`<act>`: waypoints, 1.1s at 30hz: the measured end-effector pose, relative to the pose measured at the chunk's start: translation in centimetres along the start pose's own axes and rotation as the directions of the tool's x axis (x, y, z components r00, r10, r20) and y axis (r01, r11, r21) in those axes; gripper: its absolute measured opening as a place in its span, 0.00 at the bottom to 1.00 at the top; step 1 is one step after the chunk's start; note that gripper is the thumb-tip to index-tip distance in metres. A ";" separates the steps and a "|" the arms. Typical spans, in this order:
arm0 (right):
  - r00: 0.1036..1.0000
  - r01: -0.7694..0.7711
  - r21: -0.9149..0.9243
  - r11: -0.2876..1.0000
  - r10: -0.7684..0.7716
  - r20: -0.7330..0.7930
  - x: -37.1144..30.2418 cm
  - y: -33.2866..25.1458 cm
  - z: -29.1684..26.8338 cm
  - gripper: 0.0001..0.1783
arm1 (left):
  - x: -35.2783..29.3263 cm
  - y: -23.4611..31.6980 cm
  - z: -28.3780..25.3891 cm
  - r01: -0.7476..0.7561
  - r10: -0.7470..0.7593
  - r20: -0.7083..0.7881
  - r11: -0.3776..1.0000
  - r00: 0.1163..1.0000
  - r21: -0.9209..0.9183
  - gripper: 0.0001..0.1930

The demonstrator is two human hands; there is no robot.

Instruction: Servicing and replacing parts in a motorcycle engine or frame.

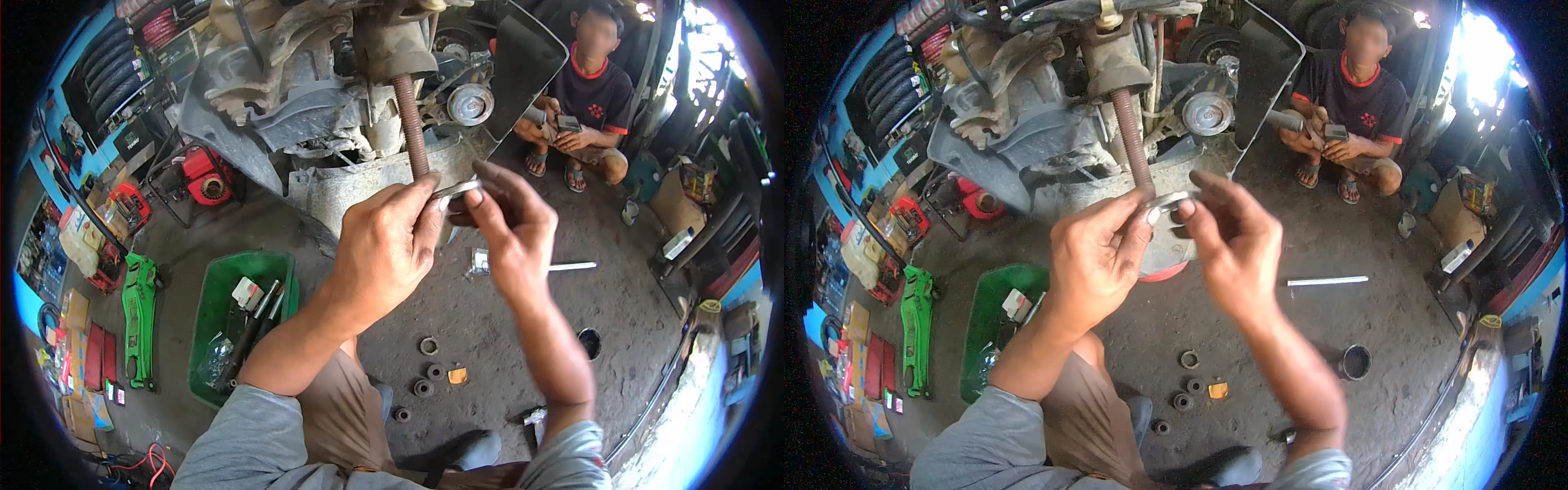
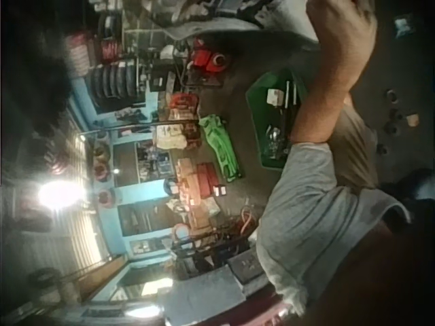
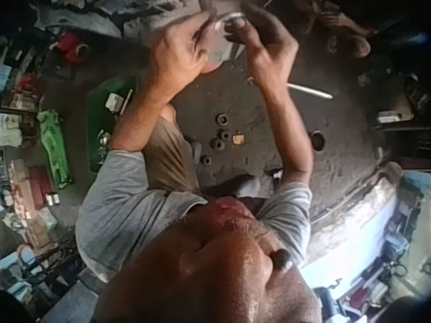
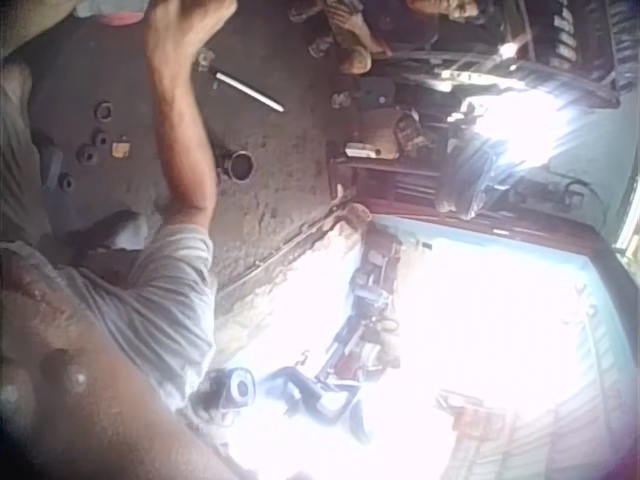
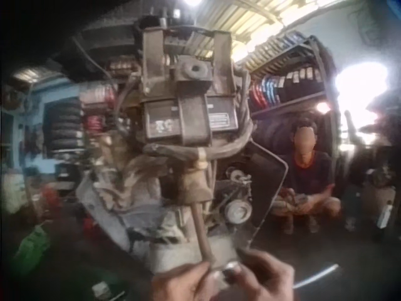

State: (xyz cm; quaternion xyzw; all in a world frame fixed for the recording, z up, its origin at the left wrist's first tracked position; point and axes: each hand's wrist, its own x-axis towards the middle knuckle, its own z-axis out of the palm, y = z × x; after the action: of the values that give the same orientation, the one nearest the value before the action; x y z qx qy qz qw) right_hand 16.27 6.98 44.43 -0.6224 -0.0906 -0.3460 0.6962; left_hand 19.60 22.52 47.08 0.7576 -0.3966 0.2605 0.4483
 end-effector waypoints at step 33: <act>0.980 0.091 0.415 0.905 -0.007 -0.199 3.7 3.2 6.6 0.26 | 1.9 -6.2 1.8 0.018 -0.117 -0.219 0.912 0.969 -0.410 0.16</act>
State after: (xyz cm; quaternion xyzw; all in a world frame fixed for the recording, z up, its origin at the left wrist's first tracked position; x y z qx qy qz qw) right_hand 22.96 11.69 45.33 -0.4183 -0.1109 -0.3943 0.8107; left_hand 25.86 21.97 44.75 0.6248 -0.3584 0.2463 0.6485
